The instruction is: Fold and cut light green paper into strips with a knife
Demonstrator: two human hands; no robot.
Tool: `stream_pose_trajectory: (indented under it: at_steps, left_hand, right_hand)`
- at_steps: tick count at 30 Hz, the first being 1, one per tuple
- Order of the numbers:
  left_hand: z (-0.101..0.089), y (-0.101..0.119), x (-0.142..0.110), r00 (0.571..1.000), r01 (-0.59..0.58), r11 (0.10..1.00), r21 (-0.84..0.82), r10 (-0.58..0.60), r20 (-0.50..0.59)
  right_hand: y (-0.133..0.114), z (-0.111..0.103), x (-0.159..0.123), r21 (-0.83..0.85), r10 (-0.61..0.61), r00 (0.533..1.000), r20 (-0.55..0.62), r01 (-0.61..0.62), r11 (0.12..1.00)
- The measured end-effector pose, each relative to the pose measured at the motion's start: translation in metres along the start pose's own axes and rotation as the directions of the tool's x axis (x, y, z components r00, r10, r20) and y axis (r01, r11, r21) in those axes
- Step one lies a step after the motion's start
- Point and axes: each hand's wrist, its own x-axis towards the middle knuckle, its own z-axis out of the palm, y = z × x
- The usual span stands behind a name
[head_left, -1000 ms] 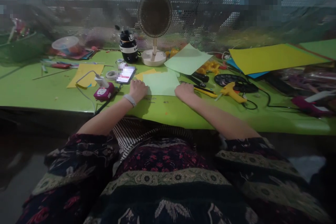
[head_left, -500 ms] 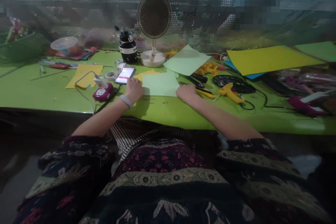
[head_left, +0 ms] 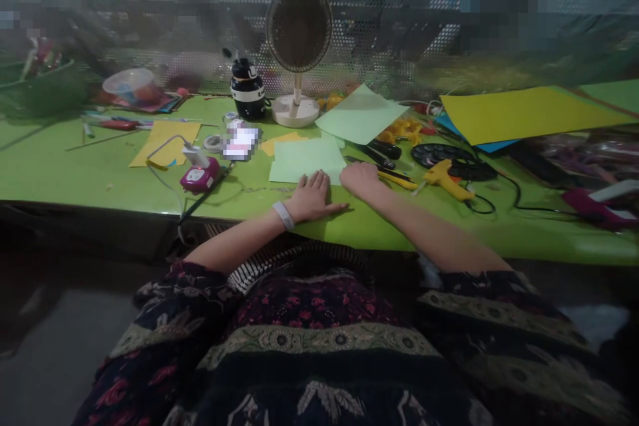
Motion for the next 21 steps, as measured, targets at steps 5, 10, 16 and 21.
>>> stream_pose_trajectory:
  at_steps: [5, 10, 16, 21]
  left_hand:
    - [-0.015, -0.050, -0.042, 0.993, 0.115, 0.993, 0.009, -0.115, 0.030]
    - [-0.024, -0.090, -0.070, 0.988, 0.150, 0.987, 0.061, -0.152, 0.024]
    - [-0.024, -0.091, -0.070, 0.989, 0.139, 0.984, 0.110, -0.143, 0.028]
    - [-0.023, -0.089, -0.073, 0.995, 0.104, 0.988, 0.117, -0.103, -0.010]
  right_hand:
    - [-0.001, 0.000, 0.000, -0.018, 0.063, 0.998, -0.028, -0.064, 0.998]
    - [0.000, -0.003, -0.004, -0.019, 0.060, 0.998, -0.008, -0.060, 0.998]
    - [-0.003, -0.040, -0.007, 0.025, 0.052, 0.998, -0.033, -0.051, 0.998]
    - [-0.052, -0.055, 0.006, 0.426, -0.238, 0.970, 0.043, 0.198, 0.883]
